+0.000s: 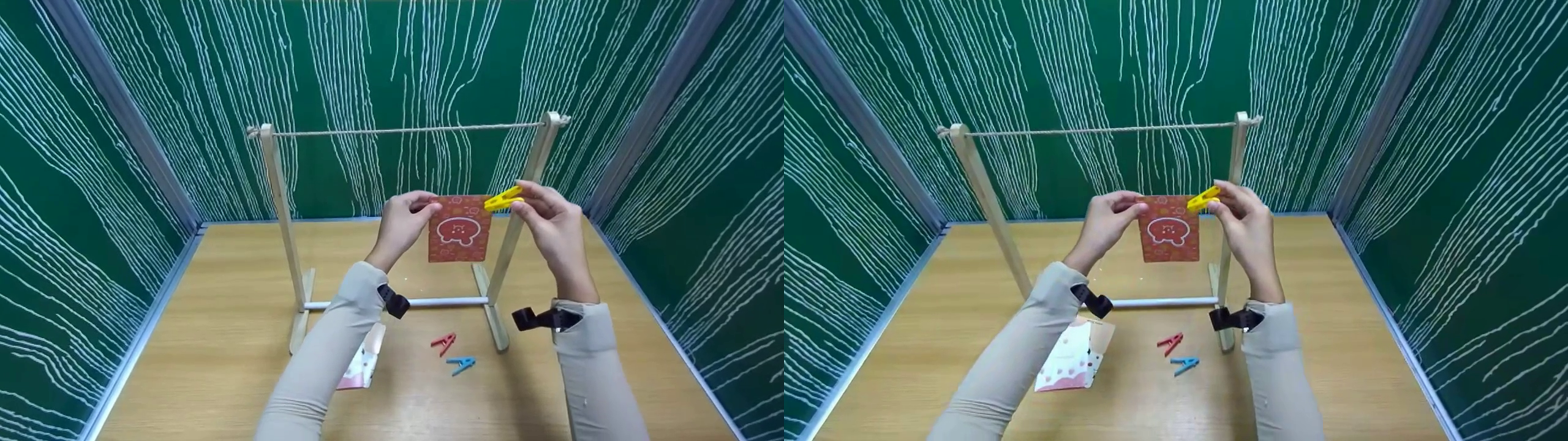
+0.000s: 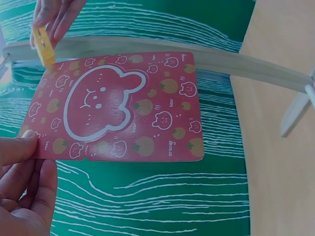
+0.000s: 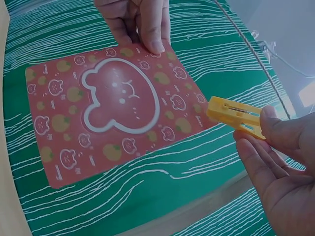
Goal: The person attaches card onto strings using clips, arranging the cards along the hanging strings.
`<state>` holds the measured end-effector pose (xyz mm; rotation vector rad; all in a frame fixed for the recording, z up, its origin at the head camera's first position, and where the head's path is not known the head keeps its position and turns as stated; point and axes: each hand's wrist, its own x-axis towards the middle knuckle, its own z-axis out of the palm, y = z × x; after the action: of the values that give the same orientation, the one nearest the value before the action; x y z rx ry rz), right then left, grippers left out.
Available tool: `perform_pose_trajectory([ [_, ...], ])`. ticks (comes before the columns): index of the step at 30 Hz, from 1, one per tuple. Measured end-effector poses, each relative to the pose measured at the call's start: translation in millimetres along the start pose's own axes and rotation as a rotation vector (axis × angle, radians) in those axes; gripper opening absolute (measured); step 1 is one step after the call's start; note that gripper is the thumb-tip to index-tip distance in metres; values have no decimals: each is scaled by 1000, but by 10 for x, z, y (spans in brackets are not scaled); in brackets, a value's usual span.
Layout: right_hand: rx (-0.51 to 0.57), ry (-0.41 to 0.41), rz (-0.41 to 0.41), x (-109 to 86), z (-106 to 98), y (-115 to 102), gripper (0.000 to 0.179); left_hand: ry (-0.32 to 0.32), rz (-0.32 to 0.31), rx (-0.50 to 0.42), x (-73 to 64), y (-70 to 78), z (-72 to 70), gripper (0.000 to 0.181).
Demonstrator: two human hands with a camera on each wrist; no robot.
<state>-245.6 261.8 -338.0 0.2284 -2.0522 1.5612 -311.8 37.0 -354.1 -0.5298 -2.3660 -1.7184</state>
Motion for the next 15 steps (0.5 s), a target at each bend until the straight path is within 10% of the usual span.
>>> perform_pose_trajectory([
  [15,20,94,-123,208,23,-264,31,22,102,-72,155,310,31,20],
])
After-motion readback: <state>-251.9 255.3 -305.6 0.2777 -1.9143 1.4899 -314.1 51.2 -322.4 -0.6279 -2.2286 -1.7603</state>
